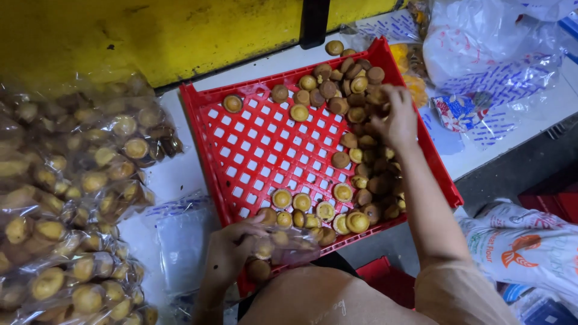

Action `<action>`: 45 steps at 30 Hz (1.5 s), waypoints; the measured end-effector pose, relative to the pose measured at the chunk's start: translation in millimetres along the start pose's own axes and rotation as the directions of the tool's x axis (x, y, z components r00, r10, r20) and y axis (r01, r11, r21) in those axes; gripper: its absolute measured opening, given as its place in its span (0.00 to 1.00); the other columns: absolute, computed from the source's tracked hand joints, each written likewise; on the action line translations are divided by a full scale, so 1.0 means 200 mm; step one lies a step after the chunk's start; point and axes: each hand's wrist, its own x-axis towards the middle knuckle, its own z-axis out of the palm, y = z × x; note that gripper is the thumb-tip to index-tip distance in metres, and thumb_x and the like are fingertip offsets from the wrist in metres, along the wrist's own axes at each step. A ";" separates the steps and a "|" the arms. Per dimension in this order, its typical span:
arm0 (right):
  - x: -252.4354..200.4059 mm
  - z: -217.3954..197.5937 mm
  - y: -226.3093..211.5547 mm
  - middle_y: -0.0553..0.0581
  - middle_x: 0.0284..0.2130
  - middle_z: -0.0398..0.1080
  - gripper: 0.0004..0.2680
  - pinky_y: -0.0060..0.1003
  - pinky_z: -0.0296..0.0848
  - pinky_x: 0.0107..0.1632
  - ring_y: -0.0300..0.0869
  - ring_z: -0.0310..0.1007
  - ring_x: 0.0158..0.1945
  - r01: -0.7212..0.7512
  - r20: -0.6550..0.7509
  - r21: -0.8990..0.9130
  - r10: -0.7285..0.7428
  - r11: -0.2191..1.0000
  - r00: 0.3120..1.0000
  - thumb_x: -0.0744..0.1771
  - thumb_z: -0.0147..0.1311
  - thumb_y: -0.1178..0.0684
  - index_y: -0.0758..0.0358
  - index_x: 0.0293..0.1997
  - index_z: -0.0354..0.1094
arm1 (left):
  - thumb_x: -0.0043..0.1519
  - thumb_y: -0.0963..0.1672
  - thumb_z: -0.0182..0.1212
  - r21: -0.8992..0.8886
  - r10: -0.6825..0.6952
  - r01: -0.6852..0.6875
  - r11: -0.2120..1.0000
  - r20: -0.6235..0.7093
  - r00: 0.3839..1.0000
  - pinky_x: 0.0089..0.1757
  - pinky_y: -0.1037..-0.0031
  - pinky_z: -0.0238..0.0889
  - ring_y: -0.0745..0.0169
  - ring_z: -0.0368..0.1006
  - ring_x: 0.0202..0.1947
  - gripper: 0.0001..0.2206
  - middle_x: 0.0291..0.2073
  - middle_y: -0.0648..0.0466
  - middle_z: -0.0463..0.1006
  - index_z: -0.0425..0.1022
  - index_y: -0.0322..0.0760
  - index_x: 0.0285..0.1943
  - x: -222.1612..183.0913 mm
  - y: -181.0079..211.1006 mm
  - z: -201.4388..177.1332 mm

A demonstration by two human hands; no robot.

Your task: The person packages small baked goods by sorting and placing them into transparent plastic bags from a red plastic crate filled with the pastries.

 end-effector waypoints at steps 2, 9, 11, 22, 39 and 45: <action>-0.15 -0.02 -0.23 0.65 0.54 0.67 0.19 0.51 0.65 0.63 0.56 0.66 0.58 0.308 -0.090 0.171 -0.297 0.936 0.951 0.64 0.59 0.62 0.68 0.63 0.62 | 0.56 0.37 0.58 0.148 -0.197 0.177 0.973 0.128 0.972 0.15 0.87 0.46 0.80 0.60 0.09 0.11 0.54 0.59 0.87 0.89 0.38 0.33 0.02 0.08 0.00; -0.57 0.34 -0.16 0.63 0.61 0.59 0.26 0.59 0.80 0.50 0.67 0.75 0.50 0.143 0.211 -0.027 -0.134 0.989 0.968 0.61 0.68 0.53 0.46 0.66 0.61 | 0.61 0.38 0.49 0.044 -0.118 0.109 0.993 0.313 0.943 0.23 0.81 0.70 0.67 0.72 0.13 0.17 0.19 0.46 0.82 0.85 0.36 0.51 0.26 0.15 0.11; -0.57 0.34 -0.13 0.65 0.63 0.57 0.24 0.61 0.79 0.52 0.70 0.75 0.50 0.208 0.312 0.005 -0.199 0.978 0.929 0.62 0.63 0.57 0.46 0.65 0.60 | 0.60 0.42 0.59 0.148 -0.004 -0.065 0.987 0.425 0.905 0.37 0.66 0.76 0.51 0.84 0.37 0.15 0.41 0.39 0.85 0.83 0.39 0.54 0.34 0.23 0.17; -0.44 0.35 -0.36 0.66 0.54 0.65 0.30 0.56 0.74 0.57 0.64 0.72 0.57 -0.083 0.331 0.768 -0.284 0.635 0.900 0.55 0.70 0.64 0.60 0.64 0.61 | 0.50 0.37 0.63 0.102 -0.133 0.094 0.990 0.511 0.849 0.30 0.75 0.70 0.60 0.77 0.30 0.28 0.49 0.39 0.76 0.73 0.29 0.65 0.83 -0.02 0.48; -0.22 0.25 -0.18 0.55 0.25 0.77 0.03 0.42 0.75 0.38 0.52 0.79 0.33 0.005 0.330 0.408 -0.153 0.913 0.931 0.65 0.56 0.52 0.51 0.35 0.77 | 0.58 0.38 0.51 0.258 0.271 -0.270 0.928 0.033 0.962 0.56 0.67 0.66 0.56 0.74 0.54 0.27 0.64 0.62 0.73 0.73 0.55 0.67 0.55 -0.13 0.64; -0.08 0.18 -0.05 0.63 0.32 0.76 0.10 0.57 0.74 0.41 0.60 0.79 0.39 0.218 0.319 -0.013 -0.203 0.976 0.926 0.64 0.63 0.47 0.58 0.44 0.69 | 0.60 0.42 0.54 0.243 0.185 -0.168 0.955 -0.049 0.981 0.51 0.70 0.69 0.60 0.77 0.49 0.20 0.51 0.62 0.80 0.80 0.61 0.58 0.52 -0.10 0.72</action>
